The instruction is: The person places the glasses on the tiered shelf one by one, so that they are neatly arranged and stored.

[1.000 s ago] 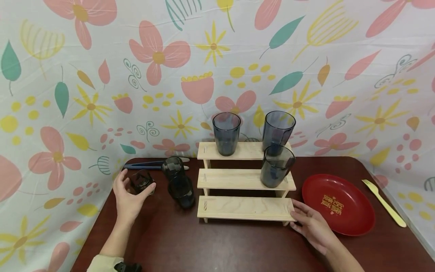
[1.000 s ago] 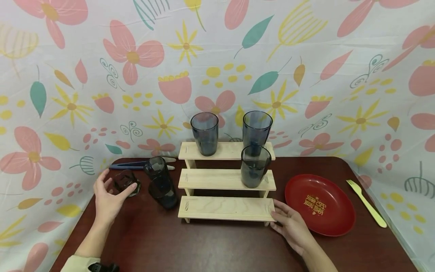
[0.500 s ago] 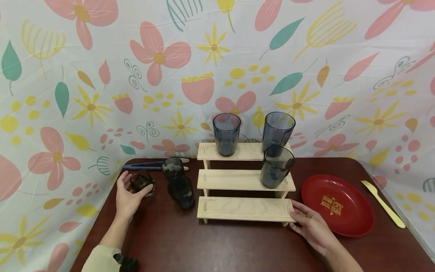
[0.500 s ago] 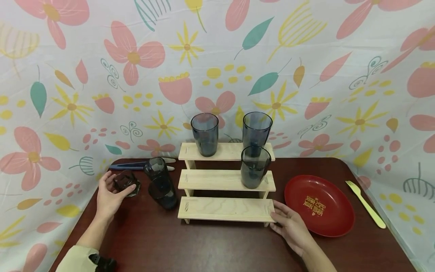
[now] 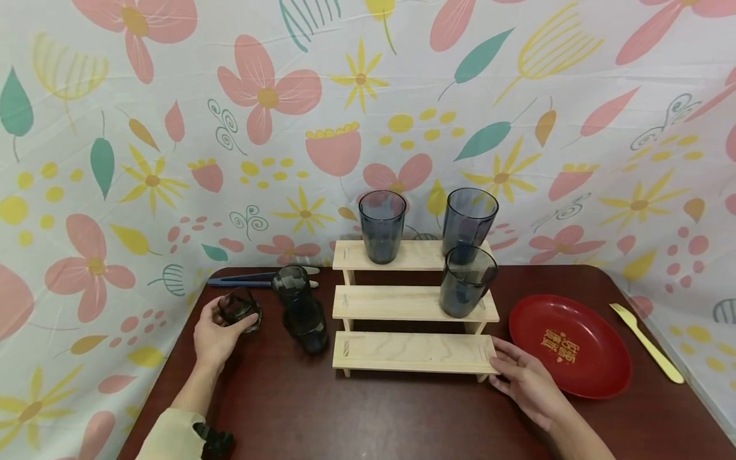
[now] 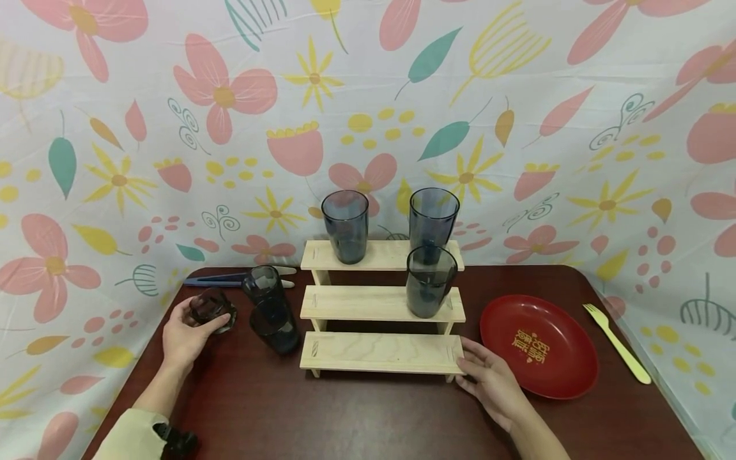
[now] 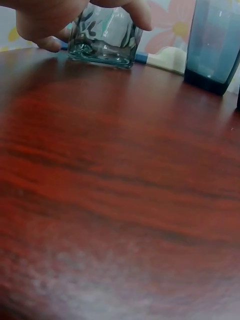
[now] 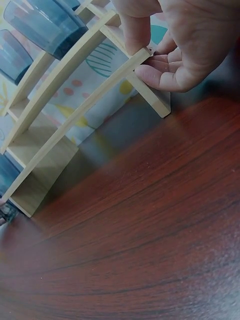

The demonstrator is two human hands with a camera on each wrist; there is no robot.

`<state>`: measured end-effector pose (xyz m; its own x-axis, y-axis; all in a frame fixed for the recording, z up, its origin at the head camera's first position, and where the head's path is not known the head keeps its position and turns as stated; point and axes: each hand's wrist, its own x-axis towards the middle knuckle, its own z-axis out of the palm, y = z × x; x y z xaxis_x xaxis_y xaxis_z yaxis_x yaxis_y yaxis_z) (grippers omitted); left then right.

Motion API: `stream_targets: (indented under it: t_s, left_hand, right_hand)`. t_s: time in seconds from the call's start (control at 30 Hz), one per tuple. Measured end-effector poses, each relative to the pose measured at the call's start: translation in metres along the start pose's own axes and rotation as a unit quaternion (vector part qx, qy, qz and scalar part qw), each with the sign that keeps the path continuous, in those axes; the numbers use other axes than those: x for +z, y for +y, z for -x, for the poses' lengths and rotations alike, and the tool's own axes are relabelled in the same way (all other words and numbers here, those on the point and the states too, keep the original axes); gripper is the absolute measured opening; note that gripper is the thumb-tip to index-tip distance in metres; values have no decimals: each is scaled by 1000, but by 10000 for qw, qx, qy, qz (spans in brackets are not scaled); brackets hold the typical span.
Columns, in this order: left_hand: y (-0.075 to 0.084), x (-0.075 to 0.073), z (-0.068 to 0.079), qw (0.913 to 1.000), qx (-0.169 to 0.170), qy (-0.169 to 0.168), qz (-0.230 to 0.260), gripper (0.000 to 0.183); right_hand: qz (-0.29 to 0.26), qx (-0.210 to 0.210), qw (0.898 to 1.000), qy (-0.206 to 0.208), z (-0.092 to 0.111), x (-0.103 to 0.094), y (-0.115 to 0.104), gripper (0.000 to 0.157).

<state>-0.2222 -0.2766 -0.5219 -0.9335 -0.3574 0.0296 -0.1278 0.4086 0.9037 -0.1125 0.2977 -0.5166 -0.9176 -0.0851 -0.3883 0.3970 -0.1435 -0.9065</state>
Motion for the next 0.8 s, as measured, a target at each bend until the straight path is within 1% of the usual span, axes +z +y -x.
stream_targets:
  t_s: [0.13, 0.27, 0.4, 0.5, 0.63, 0.8]
  left_hand:
    - [-2, 1, 2, 9994, 12, 278, -220, 88]
    - [-1, 1, 4, 9984, 64, 514, -228, 83]
    - [4, -1, 7, 9973, 148, 702, -185, 80]
    - [9, -4, 8, 9961, 294, 822, -136, 77]
    - [20, -8, 12, 9936, 574, 972, -33, 75]
    - [37, -11, 19, 9908, 908, 994, 168, 76]
  right_hand:
    - [31, 32, 10000, 20, 0, 1, 0, 68]
    - [50, 32, 10000, 37, 0, 1, 0, 68]
    - [52, 12, 10000, 24, 0, 0, 0, 69]
    - [32, -2, 10000, 12, 0, 0, 0, 69]
    - [4, -25, 10000, 13, 0, 0, 0, 69]
    - [-9, -24, 10000, 9, 0, 0, 1, 69]
